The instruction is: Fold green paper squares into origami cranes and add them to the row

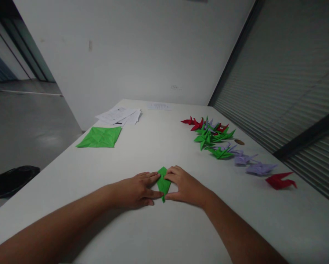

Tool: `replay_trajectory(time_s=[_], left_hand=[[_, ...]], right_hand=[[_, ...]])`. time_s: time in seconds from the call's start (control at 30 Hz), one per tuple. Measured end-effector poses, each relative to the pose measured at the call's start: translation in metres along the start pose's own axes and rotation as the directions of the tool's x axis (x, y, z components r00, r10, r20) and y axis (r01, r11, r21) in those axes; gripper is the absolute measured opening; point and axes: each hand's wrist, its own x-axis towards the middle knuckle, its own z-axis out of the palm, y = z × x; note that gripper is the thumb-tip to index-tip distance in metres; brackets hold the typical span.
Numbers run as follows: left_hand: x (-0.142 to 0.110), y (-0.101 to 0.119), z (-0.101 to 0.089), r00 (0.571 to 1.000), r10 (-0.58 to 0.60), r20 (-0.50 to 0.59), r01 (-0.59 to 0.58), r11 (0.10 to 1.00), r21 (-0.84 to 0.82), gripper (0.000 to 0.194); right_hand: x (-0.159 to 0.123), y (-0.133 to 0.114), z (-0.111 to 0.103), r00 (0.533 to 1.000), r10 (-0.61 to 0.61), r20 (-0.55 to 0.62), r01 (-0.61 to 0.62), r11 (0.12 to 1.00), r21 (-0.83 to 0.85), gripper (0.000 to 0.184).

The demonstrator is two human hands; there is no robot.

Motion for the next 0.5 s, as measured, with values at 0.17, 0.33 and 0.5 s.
replay_trajectory(time_s=[0.17,0.33,0.5], left_hand=[[-0.0005,0.0001,0.0002,1.000,-0.021,0.015,0.021,1.000,-0.006,0.047],[-0.0013,0.0004,-0.0004,0.998,-0.045,0.044,0.046,0.999,-0.005,0.046],[-0.0011,0.0012,-0.0005,0.995,-0.060,0.076,0.059,0.998,0.010,0.045]], right_hand=[[0.0001,-0.0004,0.0016,1.000,-0.005,0.000,0.005,1.000,-0.011,0.048],[0.0001,-0.0019,0.0006,1.000,-0.001,-0.003,0.001,1.000,0.002,0.046],[0.0027,0.0058,0.0036,0.998,0.037,-0.049,-0.037,0.999,-0.012,0.015]])
